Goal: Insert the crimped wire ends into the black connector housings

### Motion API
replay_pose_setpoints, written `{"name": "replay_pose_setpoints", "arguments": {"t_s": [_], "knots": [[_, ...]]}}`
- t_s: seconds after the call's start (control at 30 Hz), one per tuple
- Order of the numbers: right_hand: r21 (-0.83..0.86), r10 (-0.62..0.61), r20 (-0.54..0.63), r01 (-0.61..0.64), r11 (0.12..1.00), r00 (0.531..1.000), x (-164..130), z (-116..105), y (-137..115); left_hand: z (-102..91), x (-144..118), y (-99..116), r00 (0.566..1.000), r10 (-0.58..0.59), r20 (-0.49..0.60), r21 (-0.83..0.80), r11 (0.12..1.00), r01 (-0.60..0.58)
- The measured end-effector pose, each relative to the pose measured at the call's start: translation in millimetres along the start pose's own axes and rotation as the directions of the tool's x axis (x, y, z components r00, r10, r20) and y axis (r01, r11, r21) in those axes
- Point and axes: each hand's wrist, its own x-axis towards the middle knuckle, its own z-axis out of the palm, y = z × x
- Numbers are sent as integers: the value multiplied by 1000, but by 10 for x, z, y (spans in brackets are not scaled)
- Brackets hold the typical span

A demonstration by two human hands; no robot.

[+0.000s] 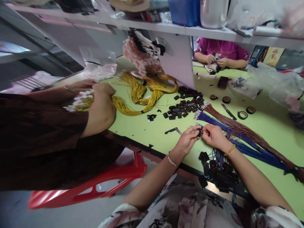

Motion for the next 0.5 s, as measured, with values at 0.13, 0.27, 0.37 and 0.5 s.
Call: {"name": "replay_pose_setpoints", "arguments": {"t_s": [0.13, 0.27, 0.37, 0.5], "knots": [[-39, 41, 2, -41, 998, 999, -29, -20, 1, 19, -12, -21, 999, 32, -18, 119, 993, -29], [119, 89, 153, -107, 987, 984, 31, -164, 73, 134, -244, -56, 977, 212, 15, 365, 909, -203], [94, 147, 151, -162, 982, 978, 107, -194, 160, 291, -580, -153, 890, 280, 361, 554, 703, -446], [-149, 148, 78, -135, 980, 986, 116, -34, 239, 459, -906, -327, 570, 80, 818, 447, 536, -716]]}}
